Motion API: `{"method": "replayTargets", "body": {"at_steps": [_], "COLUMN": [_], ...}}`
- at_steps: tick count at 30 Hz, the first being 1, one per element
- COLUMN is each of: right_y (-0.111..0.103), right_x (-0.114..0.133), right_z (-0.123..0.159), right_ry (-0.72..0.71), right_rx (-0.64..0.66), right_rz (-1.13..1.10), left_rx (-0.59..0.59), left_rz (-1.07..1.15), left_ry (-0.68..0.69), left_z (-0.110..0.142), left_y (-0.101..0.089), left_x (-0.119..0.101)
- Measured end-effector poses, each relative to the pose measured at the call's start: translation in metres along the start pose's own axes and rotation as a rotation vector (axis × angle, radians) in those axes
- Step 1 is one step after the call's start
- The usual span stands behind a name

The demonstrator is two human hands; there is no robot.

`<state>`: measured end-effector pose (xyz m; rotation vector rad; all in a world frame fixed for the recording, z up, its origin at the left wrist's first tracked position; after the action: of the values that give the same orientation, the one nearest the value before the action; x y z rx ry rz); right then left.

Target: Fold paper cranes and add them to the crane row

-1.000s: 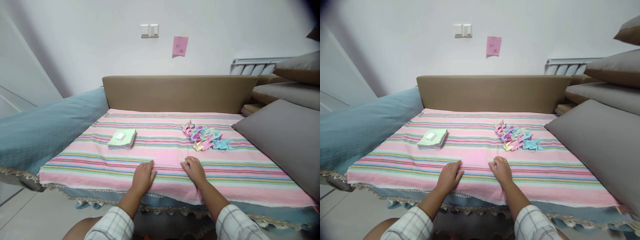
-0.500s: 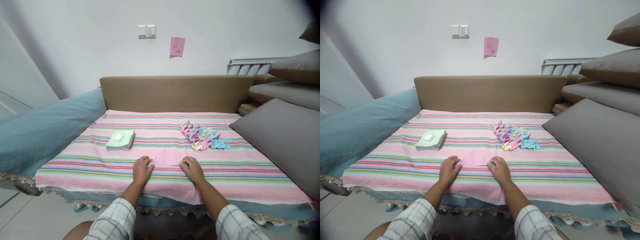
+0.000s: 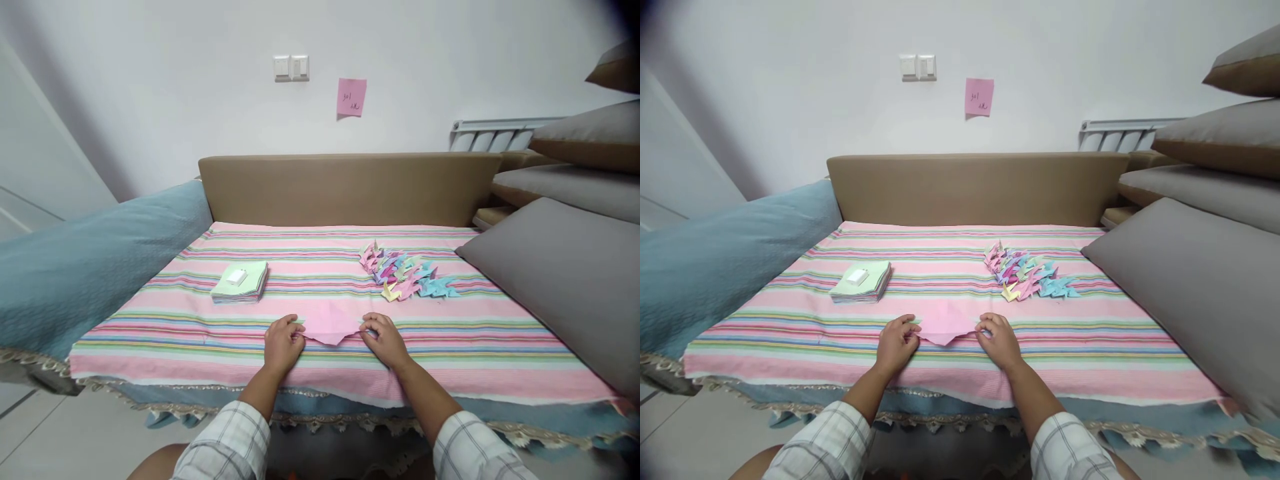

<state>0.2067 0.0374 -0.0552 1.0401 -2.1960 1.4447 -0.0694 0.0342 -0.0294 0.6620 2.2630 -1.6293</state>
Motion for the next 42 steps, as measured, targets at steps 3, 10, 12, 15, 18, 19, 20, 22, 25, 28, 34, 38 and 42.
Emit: {"method": "replayTargets", "body": {"at_steps": [3, 10, 12, 15, 18, 19, 20, 22, 25, 28, 34, 38, 42], "right_y": [0.0, -0.003, -0.006, -0.015, -0.029, -0.034, -0.037, -0.041, -0.037, -0.026, -0.004, 0.004, 0.008], "right_x": [0.002, 0.004, 0.005, 0.014, 0.029, 0.034, 0.039, 0.045, 0.046, 0.034, 0.0, -0.005, 0.016], "right_z": [0.0, 0.001, 0.002, 0.0, -0.005, -0.007, -0.01, -0.015, -0.022, -0.025, -0.023, -0.02, -0.015], "right_ry": [0.005, -0.023, -0.047, -0.063, -0.008, 0.026, 0.06, 0.13, 0.238, 0.356, 0.383, 0.298, 0.133], "right_rx": [0.007, -0.01, -0.043, -0.06, -0.072, -0.092, -0.097, -0.106, -0.091, -0.1, -0.076, -0.162, -0.148], "right_rz": [0.021, -0.037, -0.076, -0.139, -0.195, -0.239, -0.304, -0.464, -0.64, -0.579, -0.203, -0.035, 0.095], "left_rx": [-0.001, -0.02, -0.034, -0.043, -0.031, -0.024, -0.021, -0.009, 0.039, 0.087, 0.059, 0.057, 0.047], "left_rz": [-0.026, 0.047, 0.11, 0.246, 0.4, 0.444, 0.495, 0.638, 0.81, 0.828, 0.35, 0.173, 0.131], "left_ry": [-0.004, 0.033, 0.074, 0.162, 0.174, 0.127, 0.072, 0.012, -0.111, -0.191, -0.204, -0.172, -0.153], "left_z": [0.0, -0.001, -0.001, -0.002, -0.004, -0.006, -0.009, -0.016, -0.026, -0.033, -0.031, -0.027, -0.025], "left_y": [0.0, -0.003, -0.008, -0.02, -0.037, -0.043, -0.047, -0.052, -0.045, -0.025, 0.011, 0.015, 0.012], "left_x": [-0.001, 0.001, 0.002, -0.003, -0.017, -0.022, -0.027, -0.035, -0.037, -0.028, -0.012, -0.015, -0.019]}}
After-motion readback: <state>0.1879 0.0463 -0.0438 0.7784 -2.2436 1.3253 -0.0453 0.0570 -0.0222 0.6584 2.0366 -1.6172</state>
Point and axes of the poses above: each hand's wrist, its own z-axis away from the middle knuckle, its own y-axis out of the palm, x = y × z, the point moved 1 cm from there along -z, towards the middle knuckle, and after that the axes turned 1 degree about x, right-handed, at the moved point
